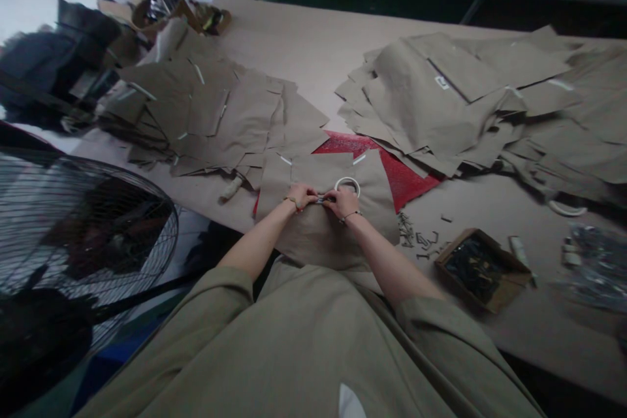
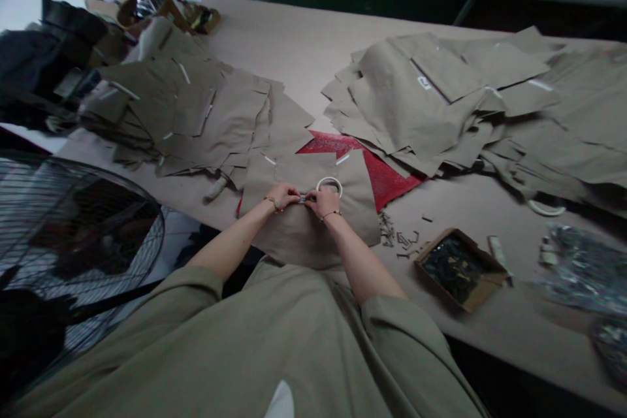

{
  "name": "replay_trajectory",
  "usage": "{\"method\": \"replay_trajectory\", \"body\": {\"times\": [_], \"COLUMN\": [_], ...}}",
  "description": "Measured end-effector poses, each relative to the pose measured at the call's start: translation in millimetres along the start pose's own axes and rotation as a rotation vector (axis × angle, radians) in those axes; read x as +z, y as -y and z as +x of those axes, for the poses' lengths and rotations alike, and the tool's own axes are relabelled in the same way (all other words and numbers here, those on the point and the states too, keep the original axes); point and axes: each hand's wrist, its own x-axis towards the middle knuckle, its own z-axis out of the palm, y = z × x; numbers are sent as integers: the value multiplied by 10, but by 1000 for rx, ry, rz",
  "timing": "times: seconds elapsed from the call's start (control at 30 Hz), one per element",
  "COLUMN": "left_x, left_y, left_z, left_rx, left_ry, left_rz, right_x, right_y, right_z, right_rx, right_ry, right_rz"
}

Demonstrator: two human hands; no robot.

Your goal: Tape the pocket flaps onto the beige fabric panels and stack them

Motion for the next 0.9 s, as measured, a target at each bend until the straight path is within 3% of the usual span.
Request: {"method": "replay_trajectory", "body": {"times": [0.47, 0.73, 0.9], "left_x": [21, 97, 205], "left_y": [-31, 65, 50], "left_z": [24, -193, -205], "left_rx": [-50, 175, 159], "left_ry": [-8, -90, -114], "left_rz": [-21, -9, 58], "right_x": [-27, -4, -72], "right_y": [14, 29, -80], "right_z": [14, 29, 36], "right_rx": [21, 15, -74], "right_ry": [42, 24, 66], "right_rz": [-6, -17, -10]}}
